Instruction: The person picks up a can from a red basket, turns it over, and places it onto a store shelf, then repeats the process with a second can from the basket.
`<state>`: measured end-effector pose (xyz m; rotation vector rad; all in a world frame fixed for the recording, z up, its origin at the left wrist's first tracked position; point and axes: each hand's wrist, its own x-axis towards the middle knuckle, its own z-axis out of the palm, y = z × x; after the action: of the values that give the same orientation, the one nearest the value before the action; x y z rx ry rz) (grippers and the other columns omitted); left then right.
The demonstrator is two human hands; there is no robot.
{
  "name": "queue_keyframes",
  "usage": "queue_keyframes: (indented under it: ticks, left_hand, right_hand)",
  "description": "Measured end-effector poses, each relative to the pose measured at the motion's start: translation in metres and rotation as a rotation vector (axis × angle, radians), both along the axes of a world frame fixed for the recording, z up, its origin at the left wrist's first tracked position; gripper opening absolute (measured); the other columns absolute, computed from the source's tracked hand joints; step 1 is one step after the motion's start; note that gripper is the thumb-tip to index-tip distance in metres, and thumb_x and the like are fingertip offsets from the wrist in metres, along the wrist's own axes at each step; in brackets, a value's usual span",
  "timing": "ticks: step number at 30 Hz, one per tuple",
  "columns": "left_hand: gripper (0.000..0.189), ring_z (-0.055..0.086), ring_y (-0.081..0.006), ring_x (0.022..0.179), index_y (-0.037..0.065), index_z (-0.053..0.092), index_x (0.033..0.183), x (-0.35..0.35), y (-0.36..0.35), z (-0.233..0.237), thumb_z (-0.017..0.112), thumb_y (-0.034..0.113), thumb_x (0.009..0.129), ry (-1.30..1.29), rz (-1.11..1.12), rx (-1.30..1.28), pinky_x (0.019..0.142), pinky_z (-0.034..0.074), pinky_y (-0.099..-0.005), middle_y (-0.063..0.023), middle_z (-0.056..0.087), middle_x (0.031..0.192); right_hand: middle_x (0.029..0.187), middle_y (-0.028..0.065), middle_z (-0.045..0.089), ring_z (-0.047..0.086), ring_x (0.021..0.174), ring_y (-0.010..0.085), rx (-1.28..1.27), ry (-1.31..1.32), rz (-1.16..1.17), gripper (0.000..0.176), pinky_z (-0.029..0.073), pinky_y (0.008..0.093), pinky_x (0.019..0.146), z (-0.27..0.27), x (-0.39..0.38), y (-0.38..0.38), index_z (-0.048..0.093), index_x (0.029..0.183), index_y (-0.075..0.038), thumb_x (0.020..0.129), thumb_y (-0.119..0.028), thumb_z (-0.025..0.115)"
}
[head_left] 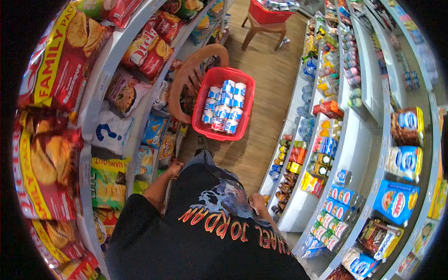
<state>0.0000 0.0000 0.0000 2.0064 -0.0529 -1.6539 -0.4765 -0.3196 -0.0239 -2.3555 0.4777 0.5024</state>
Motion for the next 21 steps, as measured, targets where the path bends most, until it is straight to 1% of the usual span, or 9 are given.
queue_keyframes:
  ticks: [2, 3, 4, 6, 9, 11, 15, 17, 21]
  left_hand:
    - [0.055, 0.064, -0.0399, 0.106, 0.013, 0.055, 0.135, -0.044, -0.027, 0.018, 0.054, 0.053, 0.097, -0.179, 0.124, 0.123, 0.08, 0.054, -0.0605, -0.0202, 0.059, 0.131]
    - [0.055, 0.064, -0.0399, 0.106, 0.013, 0.055, 0.135, 0.085, 0.003, 0.021, 0.054, 0.053, 0.097, -0.258, 0.135, 0.159, 0.08, 0.054, -0.0605, -0.0202, 0.059, 0.131]
    - [0.05, 0.065, -0.0387, 0.105, 0.011, 0.059, 0.129, 0.092, -0.008, 0.014, 0.054, 0.049, 0.098, -0.144, 0.046, 0.099, 0.082, 0.054, -0.0576, -0.0204, 0.062, 0.125]
    - [0.045, 0.066, -0.0375, 0.103, 0.01, 0.063, 0.123, 0.089, -0.032, 0.017, 0.054, 0.046, 0.098, -0.015, -0.043, 0.036, 0.085, 0.054, -0.0547, -0.0206, 0.065, 0.12]
    - [0.038, 0.067, -0.0325, 0.099, 0.008, 0.067, 0.113, 0.09, -0.059, 0.037, 0.055, 0.041, 0.098, -0.281, -0.389, 0.061, 0.085, 0.053, -0.0482, -0.0172, 0.068, 0.109]
    - [0.03, 0.068, -0.0275, 0.097, 0.008, 0.066, 0.108, 0.071, -0.058, -0.01, 0.057, 0.035, 0.098, -0.44, -0.097, -0.164, 0.083, 0.052, -0.0432, -0.0139, 0.071, 0.095]
    - [0.022, 0.068, -0.0191, 0.076, 0.003, 0.065, 0.107, 0.08, -0.14, 0.07, 0.058, 0.023, 0.099, -0.197, 0.42, -0.344, 0.071, 0.054, -0.037, -0.01, 0.068, 0.09]
    - [0.025, 0.067, -0.017, 0.073, 0.002, 0.064, 0.112, 0.088, -0.19, 0.105, 0.057, 0.022, 0.1, -0.265, 0.407, -0.181, 0.07, 0.055, -0.035, -0.0088, 0.068, 0.094]
    - [0.039, 0.069, -0.0282, 0.097, 0.003, 0.06, 0.122, 0.082, -0.255, 0.063, 0.066, 0.028, 0.094, -0.492, 0.391, -0.27, 0.085, 0.054, -0.0425, -0.0168, 0.068, 0.102]
  right_hand:
    - [0.077, 0.0133, 0.068, 0.063, 0.071, 0.026, 0.077, 0.065, -0.684, 0.025, 0.047, 0.0368, 0.064, 0.01, -0.022, -0.034, 0.064, 0.089, -0.002, 0.094, -0.026, 0.059]
    - [0.079, 0.0144, 0.068, 0.063, 0.073, 0.0259, 0.171, -0.039, -0.798, 0.023, 0.049, 0.036, 0.065, -0.022, 0.132, -0.009, 0.064, 0.092, -0.001, 0.093, -0.024, 0.06]
    - [0.08, 0.0155, 0.068, 0.064, 0.074, 0.0258, 0.178, -0.074, -0.92, 0.023, 0.05, 0.0351, 0.067, 0.012, 0.166, -0.028, 0.065, 0.095, 0.0, 0.092, -0.022, 0.06]
    - [0.089, 0.0182, 0.069, 0.067, 0.083, 0.0284, 0.018, -0.258, -0.791, 0.023, 0.052, 0.0365, 0.077, 0.066, 0.224, -0.062, 0.065, 0.103, 0.001, 0.09, -0.017, 0.06]
    - [0.105, 0.0211, 0.067, 0.066, 0.097, 0.0317, 0.006, -0.116, -0.608, 0.03, 0.051, 0.0387, 0.086, 0.119, 0.317, -0.092, 0.062, 0.115, 0.002, 0.088, -0.011, 0.058]
    - [0.115, 0.0233, 0.062, 0.059, 0.109, 0.0419, 0.156, -0.213, -0.438, 0.037, 0.047, 0.0471, 0.094, 0.137, 0.368, -0.106, 0.06, 0.121, -0.001, 0.087, -0.014, 0.066]
    - [0.119, 0.0213, 0.06, 0.057, 0.11, 0.0414, 0.111, -0.37, -0.068, 0.04, 0.048, 0.0473, 0.092, 0.103, 0.426, -0.138, 0.058, 0.122, -0.002, 0.083, -0.008, 0.065]
    - [0.117, 0.019, 0.061, 0.058, 0.108, 0.039, 0.088, -0.274, 0.194, 0.039, 0.049, 0.0471, 0.09, 0.098, 0.455, -0.157, 0.059, 0.12, -0.002, 0.081, -0.008, 0.064]
    - [0.115, 0.0181, 0.06, 0.057, 0.108, 0.0399, 0.053, -0.164, 0.444, 0.042, 0.048, 0.0477, 0.091, 0.064, 0.514, -0.186, 0.06, 0.121, -0.007, 0.08, -0.01, 0.068]
